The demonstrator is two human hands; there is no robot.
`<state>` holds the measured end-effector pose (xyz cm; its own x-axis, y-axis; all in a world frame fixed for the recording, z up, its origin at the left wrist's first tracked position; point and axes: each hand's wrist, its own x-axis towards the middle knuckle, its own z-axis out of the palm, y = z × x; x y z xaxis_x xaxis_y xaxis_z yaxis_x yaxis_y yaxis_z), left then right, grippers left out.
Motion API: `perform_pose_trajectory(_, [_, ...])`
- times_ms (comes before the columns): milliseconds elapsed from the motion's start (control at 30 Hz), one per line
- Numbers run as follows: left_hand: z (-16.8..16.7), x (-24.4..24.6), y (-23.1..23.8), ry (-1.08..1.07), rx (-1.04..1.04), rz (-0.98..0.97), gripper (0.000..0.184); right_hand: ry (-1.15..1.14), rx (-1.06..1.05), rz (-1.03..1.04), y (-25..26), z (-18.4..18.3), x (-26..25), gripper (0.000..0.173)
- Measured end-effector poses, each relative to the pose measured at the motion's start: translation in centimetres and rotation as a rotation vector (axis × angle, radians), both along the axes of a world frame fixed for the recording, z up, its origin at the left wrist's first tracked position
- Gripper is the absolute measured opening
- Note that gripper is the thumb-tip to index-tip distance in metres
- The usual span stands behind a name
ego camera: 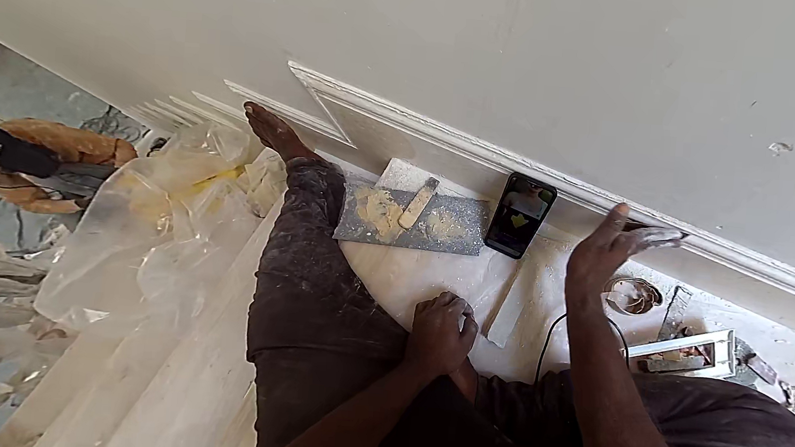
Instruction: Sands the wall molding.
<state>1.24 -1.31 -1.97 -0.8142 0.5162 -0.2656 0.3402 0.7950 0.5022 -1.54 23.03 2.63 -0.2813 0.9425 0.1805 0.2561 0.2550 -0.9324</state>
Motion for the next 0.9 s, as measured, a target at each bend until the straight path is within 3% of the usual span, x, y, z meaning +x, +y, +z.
perform_pose_trajectory(167, [0.4, 0.3, -0.1, 0.015, 0.010, 0.023, 0.021, 0.056, -0.010, 0.066, -0.2, -0.1, 0.7, 0.087])
perform_pose_trajectory(267, [0.4, 0.3, 0.0, 0.013, 0.005, 0.022, 0.021, 0.008, 0.125, -0.111, 4.3, 0.2, 2.8, 0.083])
perform_pose_trajectory(367, [0.5, 0.0, 0.3, -0.021, -0.016, 0.016, 0.022, 0.172, 0.016, -0.302, 8.1, 0.6, 3.4, 0.078])
perform_pose_trajectory(533, [0.5, -0.1, 0.1, -0.027, 0.007, 0.004, 0.023, -0.003, -0.012, -0.227, 5.5, -0.4, 1.7, 0.080])
perform_pose_trajectory(900, [0.5, 0.1, 0.2, -0.008, -0.024, 0.016, 0.024, 0.105, -0.033, -0.242, 5.0, -0.3, 3.5, 0.074])
